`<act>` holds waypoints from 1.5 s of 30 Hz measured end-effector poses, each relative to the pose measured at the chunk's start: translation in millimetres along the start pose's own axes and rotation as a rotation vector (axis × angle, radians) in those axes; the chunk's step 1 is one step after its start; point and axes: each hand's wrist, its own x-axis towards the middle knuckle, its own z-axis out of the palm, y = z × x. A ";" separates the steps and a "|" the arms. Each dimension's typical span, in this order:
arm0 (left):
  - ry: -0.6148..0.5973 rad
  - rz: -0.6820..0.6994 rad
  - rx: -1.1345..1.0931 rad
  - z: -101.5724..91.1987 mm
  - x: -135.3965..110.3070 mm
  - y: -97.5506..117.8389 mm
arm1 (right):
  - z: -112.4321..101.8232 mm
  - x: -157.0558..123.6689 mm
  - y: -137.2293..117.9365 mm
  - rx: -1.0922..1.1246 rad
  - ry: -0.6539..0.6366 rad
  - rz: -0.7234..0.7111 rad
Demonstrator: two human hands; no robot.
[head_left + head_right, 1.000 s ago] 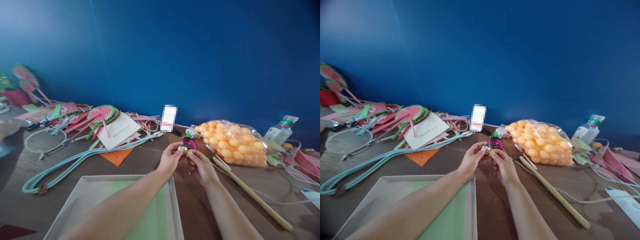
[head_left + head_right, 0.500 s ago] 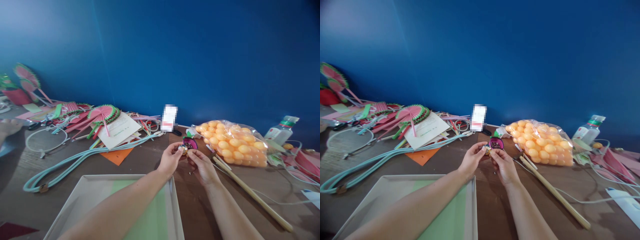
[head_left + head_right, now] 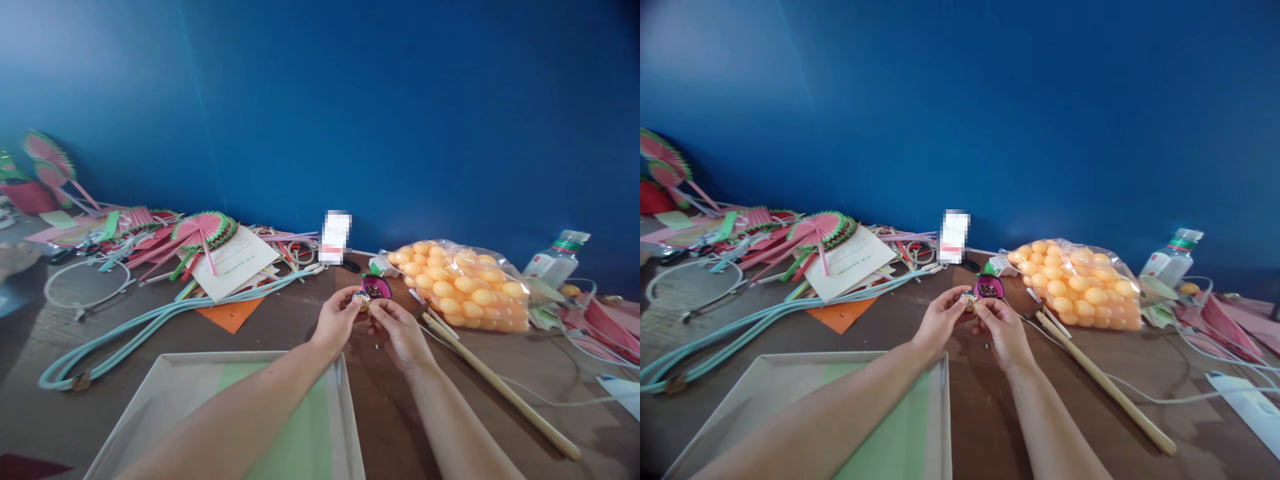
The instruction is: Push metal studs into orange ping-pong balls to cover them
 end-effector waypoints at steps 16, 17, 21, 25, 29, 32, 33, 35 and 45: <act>0.018 0.062 0.169 -3.1 1.4 -3.5 | 2.7 0.8 3.9 0.028 -0.027 -0.038; 0.013 0.067 0.168 -3.5 1.8 -4.4 | 2.8 0.9 4.0 0.023 -0.028 -0.042; -0.006 0.079 0.152 -5.0 3.0 -7.2 | 2.5 1.3 5.3 0.035 -0.048 -0.052; 0.004 0.082 0.160 -5.1 3.2 -7.9 | 0.7 2.2 7.8 0.020 -0.055 -0.071; 0.014 0.088 0.179 -4.7 2.9 -7.0 | -0.2 2.7 9.2 -0.006 -0.042 -0.089; 0.031 0.090 0.205 -4.7 2.8 -6.5 | 0.4 2.5 8.9 0.005 -0.041 -0.092; 0.027 0.091 0.210 -4.8 2.8 -6.5 | 0.7 2.4 8.7 0.004 -0.039 -0.093; 0.017 0.096 0.213 -5.0 2.8 -6.6 | 0.9 2.4 8.6 -0.004 -0.034 -0.091; 0.034 0.100 0.222 -4.4 1.8 -5.8 | -1.6 3.8 13.2 -0.060 -0.039 -0.127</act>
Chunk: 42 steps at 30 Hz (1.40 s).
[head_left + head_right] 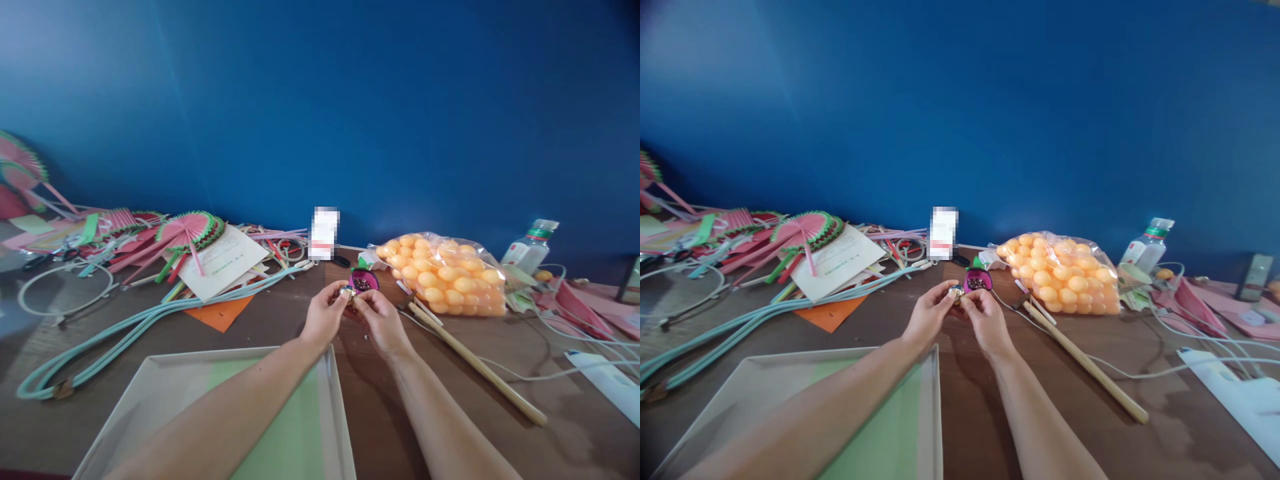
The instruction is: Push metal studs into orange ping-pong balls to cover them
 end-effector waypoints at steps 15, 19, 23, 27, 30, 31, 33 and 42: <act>-0.013 0.014 0.013 -0.1 -0.1 -1.5 | 0.9 -0.4 1.5 -0.031 0.016 -0.014; 0.007 0.008 0.016 0.4 -0.2 -1.0 | 2.8 -1.0 -0.1 -0.001 0.011 -0.022; 0.010 0.017 0.012 0.7 -0.3 -0.4 | 3.1 -0.3 1.0 -0.009 0.018 -0.026; -0.003 0.018 0.008 0.8 -0.8 0.2 | 2.8 0.8 2.4 -0.028 0.045 -0.022; -0.006 0.020 0.019 1.0 -1.9 1.6 | 2.6 0.9 1.7 -0.012 0.024 -0.015; -0.005 0.022 0.021 1.0 -2.2 1.9 | 2.4 0.8 1.3 -0.008 0.018 -0.014; -0.002 0.024 0.015 1.1 -2.1 2.1 | 2.0 0.6 0.5 -0.016 0.017 -0.015; -0.019 -0.072 -0.168 3.1 0.8 1.8 | 2.4 -0.8 -5.0 0.045 0.006 -0.031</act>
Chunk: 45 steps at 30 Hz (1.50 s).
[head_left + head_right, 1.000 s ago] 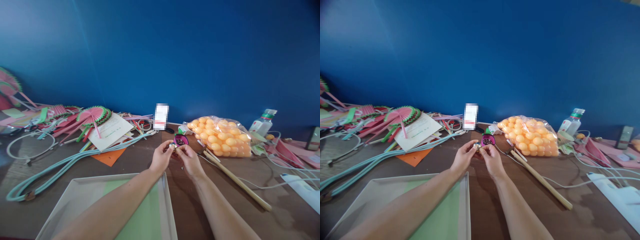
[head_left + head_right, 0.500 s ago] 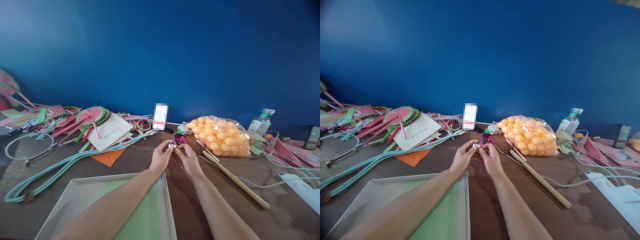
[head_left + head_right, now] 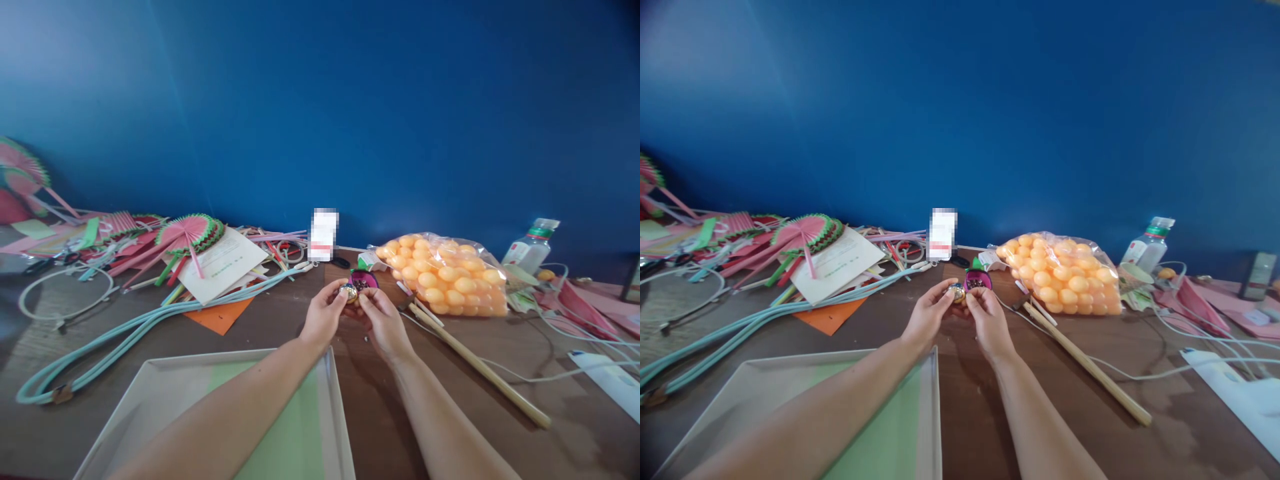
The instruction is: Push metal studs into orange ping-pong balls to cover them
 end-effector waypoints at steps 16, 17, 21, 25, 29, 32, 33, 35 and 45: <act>-0.021 -0.043 -0.068 2.1 -3.2 4.8 | -11.7 6.7 3.0 -0.078 0.210 -0.125; -0.027 -0.047 -0.063 2.0 -3.3 4.9 | -13.0 7.4 2.4 -0.100 0.217 -0.132; -0.055 -0.063 -0.049 1.5 -2.7 4.9 | -16.4 8.3 -8.2 -0.232 0.239 -0.157; -0.055 -0.063 -0.050 2.3 -2.4 4.8 | -17.1 6.1 -28.1 -0.380 0.238 -0.206; -0.033 -0.075 -0.052 4.0 -3.1 5.9 | -23.1 6.6 -40.9 -0.641 0.147 -0.123; 0.007 -0.094 -0.060 4.5 -2.4 6.4 | -34.4 8.7 -41.3 -0.968 0.061 -0.089; 0.024 -0.097 -0.059 4.4 -1.9 6.2 | -38.7 9.0 -40.0 -1.087 0.052 -0.078; 0.056 -0.099 -0.054 4.2 -0.7 5.5 | -46.6 8.4 -35.3 -1.287 0.037 -0.010; 0.061 -0.117 -0.050 3.2 1.2 4.0 | -53.4 -0.5 -8.0 -1.444 0.046 0.153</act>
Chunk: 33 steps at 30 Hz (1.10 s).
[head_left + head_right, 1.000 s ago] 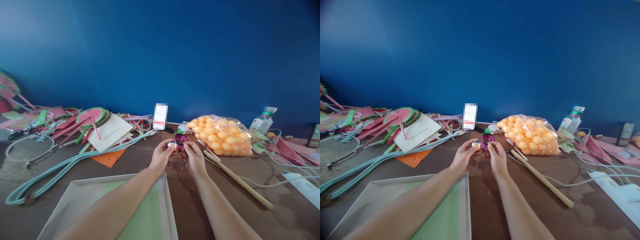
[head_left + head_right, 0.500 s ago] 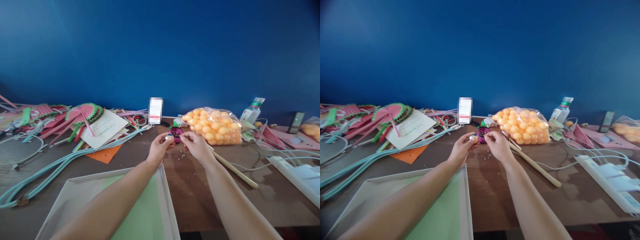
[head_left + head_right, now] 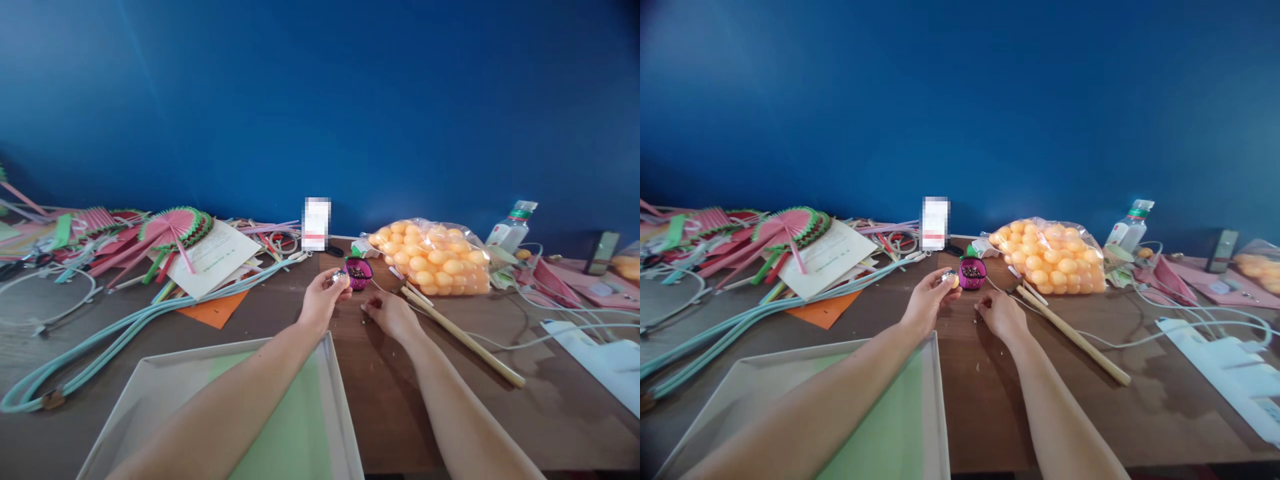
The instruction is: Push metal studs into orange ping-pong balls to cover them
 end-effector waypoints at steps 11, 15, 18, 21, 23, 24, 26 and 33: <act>-0.088 -0.011 -0.092 -1.5 -2.8 3.2 | 1.8 -3.6 1.8 0.199 0.218 -0.173; -0.081 -0.019 -0.109 -2.0 -1.6 2.2 | 0.3 -8.6 -9.4 0.718 0.160 -0.210; -0.065 -0.025 -0.107 -1.8 -1.7 1.9 | -1.3 -12.9 -19.7 0.974 0.095 -0.184; -0.055 -0.033 -0.108 -1.4 -2.4 2.5 | -3.7 -16.9 -25.9 1.068 0.085 -0.169; -0.054 -0.037 -0.104 -1.1 -3.1 3.1 | -4.9 -18.9 -27.1 1.101 0.073 -0.138; -0.054 -0.038 -0.100 -0.9 -3.4 3.5 | -5.2 -19.6 -27.1 1.115 0.070 -0.120; -0.053 -0.039 -0.092 -0.6 -4.1 4.2 | -5.3 -20.6 -26.7 1.136 0.061 -0.097; -0.059 -0.041 -0.081 -0.5 -5.7 5.4 | -6.8 -22.9 -28.1 1.271 -0.016 -0.065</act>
